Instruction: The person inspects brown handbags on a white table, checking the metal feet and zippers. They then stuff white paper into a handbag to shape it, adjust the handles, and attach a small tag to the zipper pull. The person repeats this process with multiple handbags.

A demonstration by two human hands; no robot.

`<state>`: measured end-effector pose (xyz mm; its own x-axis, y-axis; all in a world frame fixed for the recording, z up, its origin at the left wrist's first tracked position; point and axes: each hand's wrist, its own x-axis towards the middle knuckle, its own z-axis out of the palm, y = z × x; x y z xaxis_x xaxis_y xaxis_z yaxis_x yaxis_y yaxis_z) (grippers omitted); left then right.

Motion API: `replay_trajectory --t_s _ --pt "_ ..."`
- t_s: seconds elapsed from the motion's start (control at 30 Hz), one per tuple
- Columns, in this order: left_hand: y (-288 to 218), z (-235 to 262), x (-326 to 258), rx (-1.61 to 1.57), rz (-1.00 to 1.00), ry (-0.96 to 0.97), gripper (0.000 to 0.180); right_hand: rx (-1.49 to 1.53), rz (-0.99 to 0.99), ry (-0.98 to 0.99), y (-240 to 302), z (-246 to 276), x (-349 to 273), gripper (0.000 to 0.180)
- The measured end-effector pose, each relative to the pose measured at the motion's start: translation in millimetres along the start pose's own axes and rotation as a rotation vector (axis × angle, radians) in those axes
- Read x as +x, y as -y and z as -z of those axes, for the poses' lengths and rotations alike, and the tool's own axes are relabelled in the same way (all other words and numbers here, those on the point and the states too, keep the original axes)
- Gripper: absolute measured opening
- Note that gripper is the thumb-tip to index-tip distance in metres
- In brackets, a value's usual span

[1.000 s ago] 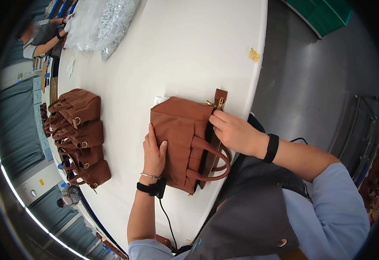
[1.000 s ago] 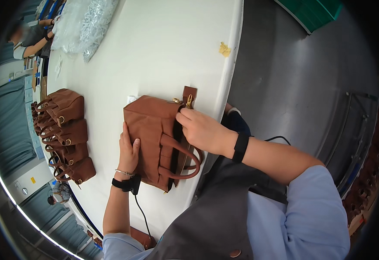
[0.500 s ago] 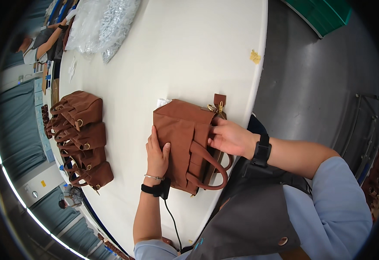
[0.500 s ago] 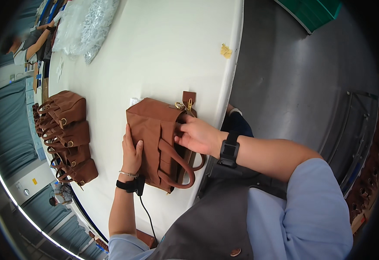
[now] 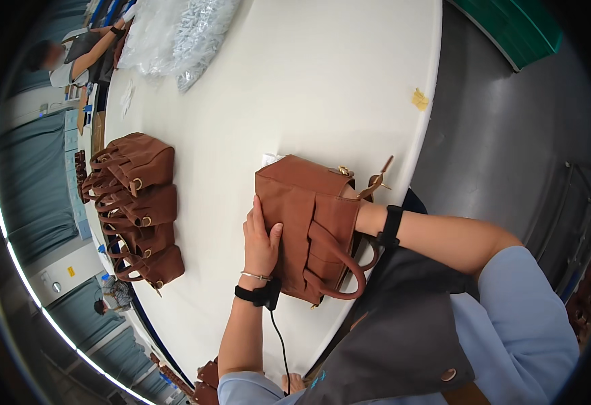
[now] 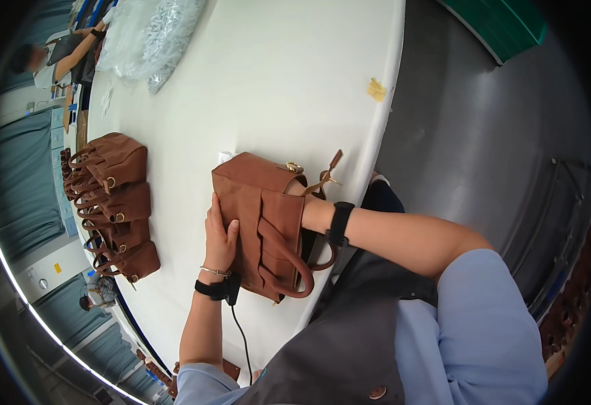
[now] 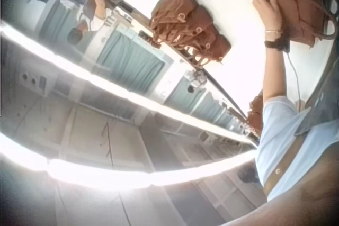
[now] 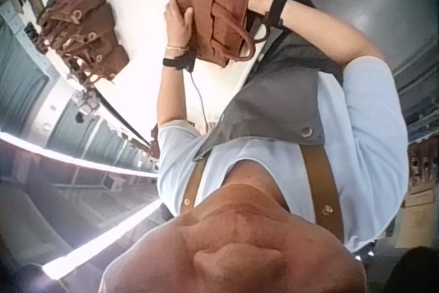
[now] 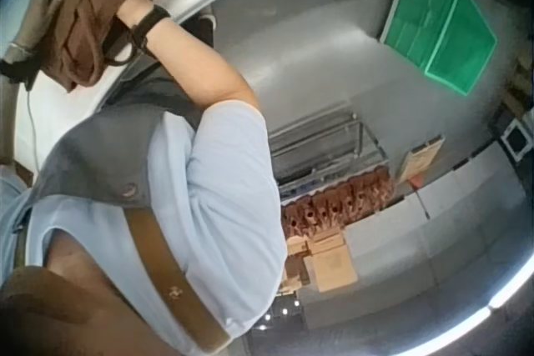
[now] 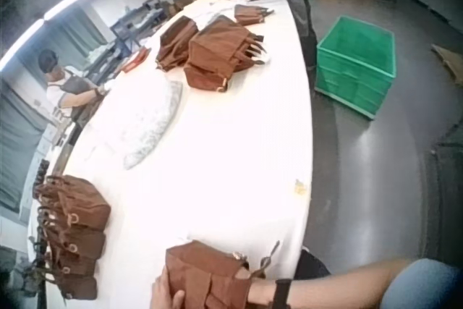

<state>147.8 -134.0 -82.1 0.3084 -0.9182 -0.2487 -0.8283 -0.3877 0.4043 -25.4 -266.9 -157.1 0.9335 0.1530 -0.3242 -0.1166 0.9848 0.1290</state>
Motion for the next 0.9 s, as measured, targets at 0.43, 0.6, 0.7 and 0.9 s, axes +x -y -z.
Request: replay_trajectory --t_s 0.43,0.6,0.7,0.9 --pt "0.9 -4.8 0.8 0.039 0.024 -0.047 0.08 0.195 0.125 0.051 -13.0 -7.6 12.4 0.023" --pt "-3.5 -4.8 0.9 0.069 -0.004 -0.069 0.079 0.275 0.203 0.06 -24.0 -8.7 5.0 0.023" --pt "-7.3 -6.1 -1.9 0.098 -0.071 -0.051 0.078 0.305 0.231 0.053 -39.6 -7.4 -11.6 0.023" --pt "-46.9 -12.6 -7.6 0.061 -0.138 0.089 0.083 0.257 0.262 -0.018 -48.4 8.8 -79.3 0.024"
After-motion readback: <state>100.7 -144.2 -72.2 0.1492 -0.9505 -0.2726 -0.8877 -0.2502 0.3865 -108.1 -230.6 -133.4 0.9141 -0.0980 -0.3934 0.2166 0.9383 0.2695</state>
